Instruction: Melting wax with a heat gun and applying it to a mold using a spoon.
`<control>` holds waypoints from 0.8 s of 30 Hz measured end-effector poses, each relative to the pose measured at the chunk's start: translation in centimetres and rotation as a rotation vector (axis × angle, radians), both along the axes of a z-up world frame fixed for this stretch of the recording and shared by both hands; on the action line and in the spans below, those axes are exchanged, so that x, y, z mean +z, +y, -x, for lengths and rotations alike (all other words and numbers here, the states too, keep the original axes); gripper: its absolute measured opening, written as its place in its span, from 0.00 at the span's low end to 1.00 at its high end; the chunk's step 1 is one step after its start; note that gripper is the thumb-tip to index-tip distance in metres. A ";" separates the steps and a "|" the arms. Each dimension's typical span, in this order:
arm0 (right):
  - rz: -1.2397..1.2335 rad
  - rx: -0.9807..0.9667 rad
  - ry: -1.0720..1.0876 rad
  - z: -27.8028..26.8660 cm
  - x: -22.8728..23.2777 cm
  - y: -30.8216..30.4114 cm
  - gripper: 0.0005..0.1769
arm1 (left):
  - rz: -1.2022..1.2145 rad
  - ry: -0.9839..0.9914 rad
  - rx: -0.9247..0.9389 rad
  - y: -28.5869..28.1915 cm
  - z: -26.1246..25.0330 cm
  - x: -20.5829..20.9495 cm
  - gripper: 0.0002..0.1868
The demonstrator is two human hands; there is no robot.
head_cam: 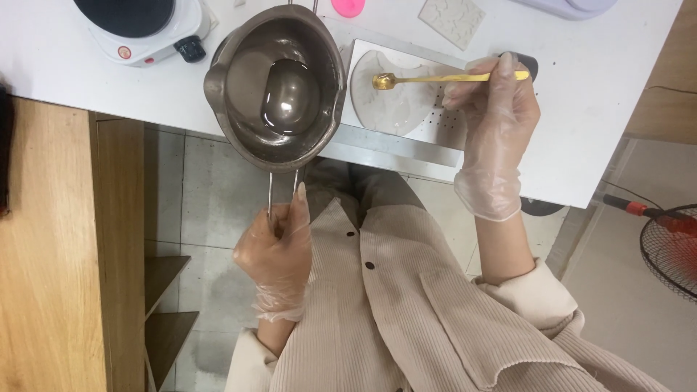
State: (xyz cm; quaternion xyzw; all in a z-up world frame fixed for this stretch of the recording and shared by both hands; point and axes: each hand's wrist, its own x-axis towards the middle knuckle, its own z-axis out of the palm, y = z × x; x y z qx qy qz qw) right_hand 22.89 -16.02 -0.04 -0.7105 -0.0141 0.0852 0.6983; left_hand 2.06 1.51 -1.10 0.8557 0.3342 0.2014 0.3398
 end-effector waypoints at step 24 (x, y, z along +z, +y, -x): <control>0.079 0.083 -0.282 2.4 1.5 2.1 0.16 | -0.051 -0.038 -0.075 0.8 -1.2 0.9 0.19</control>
